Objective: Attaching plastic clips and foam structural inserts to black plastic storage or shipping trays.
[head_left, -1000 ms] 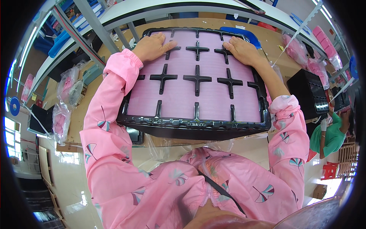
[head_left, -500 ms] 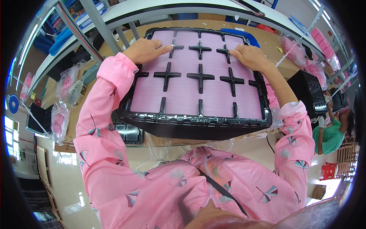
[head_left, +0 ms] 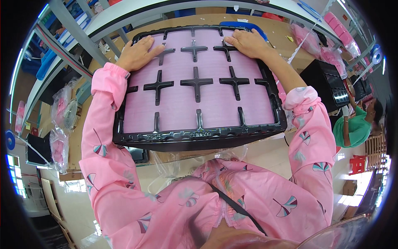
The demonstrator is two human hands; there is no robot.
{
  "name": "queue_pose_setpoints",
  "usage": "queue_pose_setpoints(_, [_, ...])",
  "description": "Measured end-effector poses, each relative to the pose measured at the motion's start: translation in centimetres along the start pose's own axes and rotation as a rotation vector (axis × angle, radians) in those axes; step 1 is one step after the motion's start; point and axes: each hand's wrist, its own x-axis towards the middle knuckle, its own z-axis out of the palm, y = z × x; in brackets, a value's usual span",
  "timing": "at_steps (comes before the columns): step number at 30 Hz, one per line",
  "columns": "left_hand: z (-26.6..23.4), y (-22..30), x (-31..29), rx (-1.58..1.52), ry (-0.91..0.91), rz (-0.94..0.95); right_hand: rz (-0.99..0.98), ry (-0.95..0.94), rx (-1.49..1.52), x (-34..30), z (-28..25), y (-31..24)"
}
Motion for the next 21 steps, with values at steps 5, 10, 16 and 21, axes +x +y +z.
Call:
queue_pose_setpoints(5, [0.5, -0.3, -0.2, 0.056, 0.026, -0.01, 0.013, 0.076, -0.016, -0.8, 0.5, 0.4])
queue_pose_setpoints(10, [-2.7, 2.3, 1.8, 0.117, -0.353, -0.079, 0.053, -0.271, -0.035, 1.1, -1.8, -2.2])
queue_pose_setpoints(16, [1.2, -0.6, 1.0, -0.124, -0.022, 0.019, -0.095, -0.028, 0.118, 1.7, 0.6, -0.9])
queue_pose_setpoints(21, [0.4, -0.7, 0.7, -0.015, -0.058, -0.029, -0.025, 0.022, 0.046, 0.1, 1.0, 0.3])
